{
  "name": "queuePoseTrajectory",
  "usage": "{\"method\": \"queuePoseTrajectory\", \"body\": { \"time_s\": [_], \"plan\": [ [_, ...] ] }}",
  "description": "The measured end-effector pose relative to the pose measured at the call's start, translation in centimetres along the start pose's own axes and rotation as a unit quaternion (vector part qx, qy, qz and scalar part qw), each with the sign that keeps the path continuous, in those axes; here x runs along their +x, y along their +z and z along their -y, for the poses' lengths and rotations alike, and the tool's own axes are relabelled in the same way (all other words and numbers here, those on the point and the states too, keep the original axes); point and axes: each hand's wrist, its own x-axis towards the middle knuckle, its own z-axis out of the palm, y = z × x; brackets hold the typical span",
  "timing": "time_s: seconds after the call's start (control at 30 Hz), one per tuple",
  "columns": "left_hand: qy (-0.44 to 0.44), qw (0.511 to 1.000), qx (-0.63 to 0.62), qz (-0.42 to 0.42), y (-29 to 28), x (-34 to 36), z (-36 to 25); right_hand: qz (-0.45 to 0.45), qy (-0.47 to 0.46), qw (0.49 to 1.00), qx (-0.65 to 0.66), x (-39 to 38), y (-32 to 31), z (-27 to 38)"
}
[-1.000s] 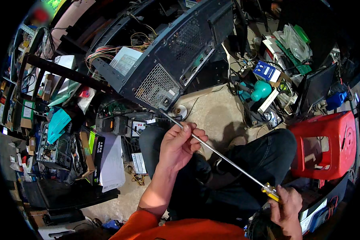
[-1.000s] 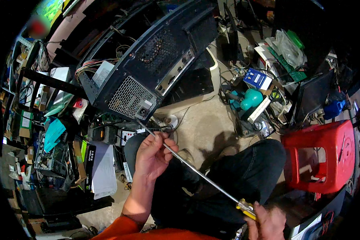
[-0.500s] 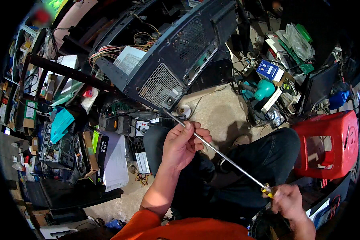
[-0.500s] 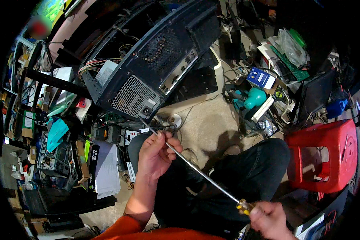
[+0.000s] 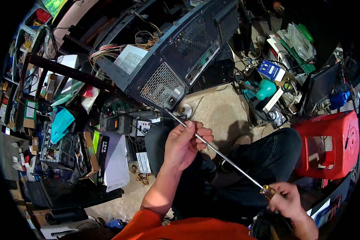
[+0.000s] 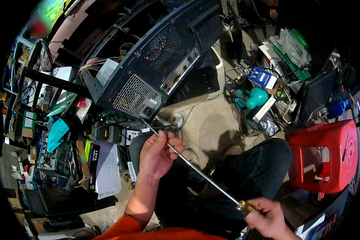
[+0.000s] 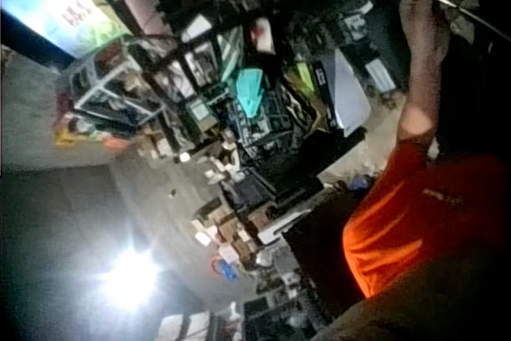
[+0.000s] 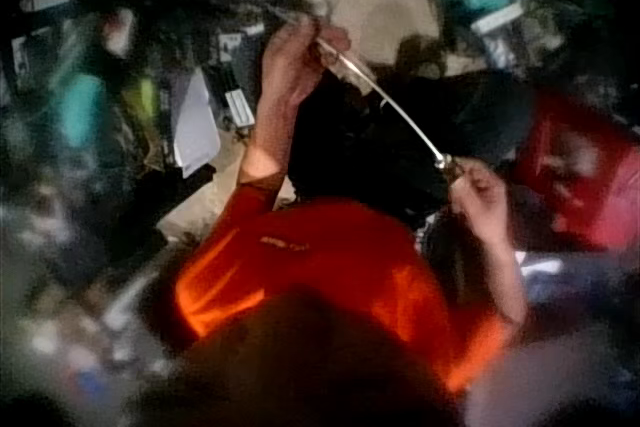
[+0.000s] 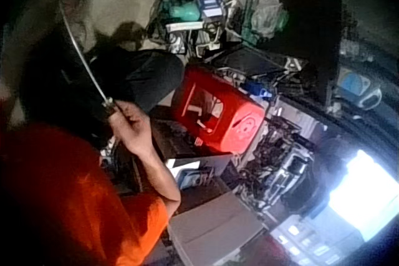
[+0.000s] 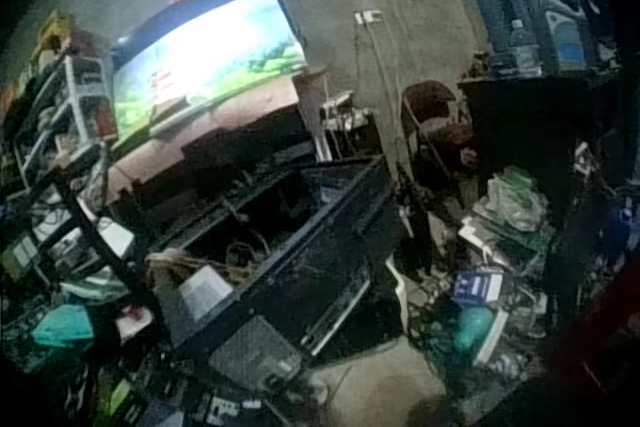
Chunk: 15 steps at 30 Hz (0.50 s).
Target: The person removes the side panel of a computer case using a screwdriver, then removes the power supply unit. They place the power supply aside and later reinstall it into the case, securing it with screws.
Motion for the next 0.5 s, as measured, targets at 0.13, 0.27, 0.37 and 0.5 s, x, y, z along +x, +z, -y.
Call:
{"method": "queuePoseTrajectory", "body": {
  "time_s": [0.13,0.27,0.37,0.5],
  "plan": [
    [0.009,1.000,-0.026,-0.002,-0.1,0.0,0.5,-0.025,-0.131,0.990,-0.054,0.6,-0.2,0.8],
    [-0.003,0.998,-0.055,0.022,0.6,-0.5,-0.5,0.074,0.137,0.962,0.225,0.3,-1.4,0.6],
    [-0.007,0.999,-0.029,0.011,0.3,-0.5,-0.5,-0.023,-0.139,0.990,-0.026,0.0,-0.4,-0.8],
    [0.012,1.000,-0.003,-0.021,-0.3,-0.4,0.3,-0.142,-0.423,0.788,-0.424,0.3,0.3,0.1]
  ]
}}
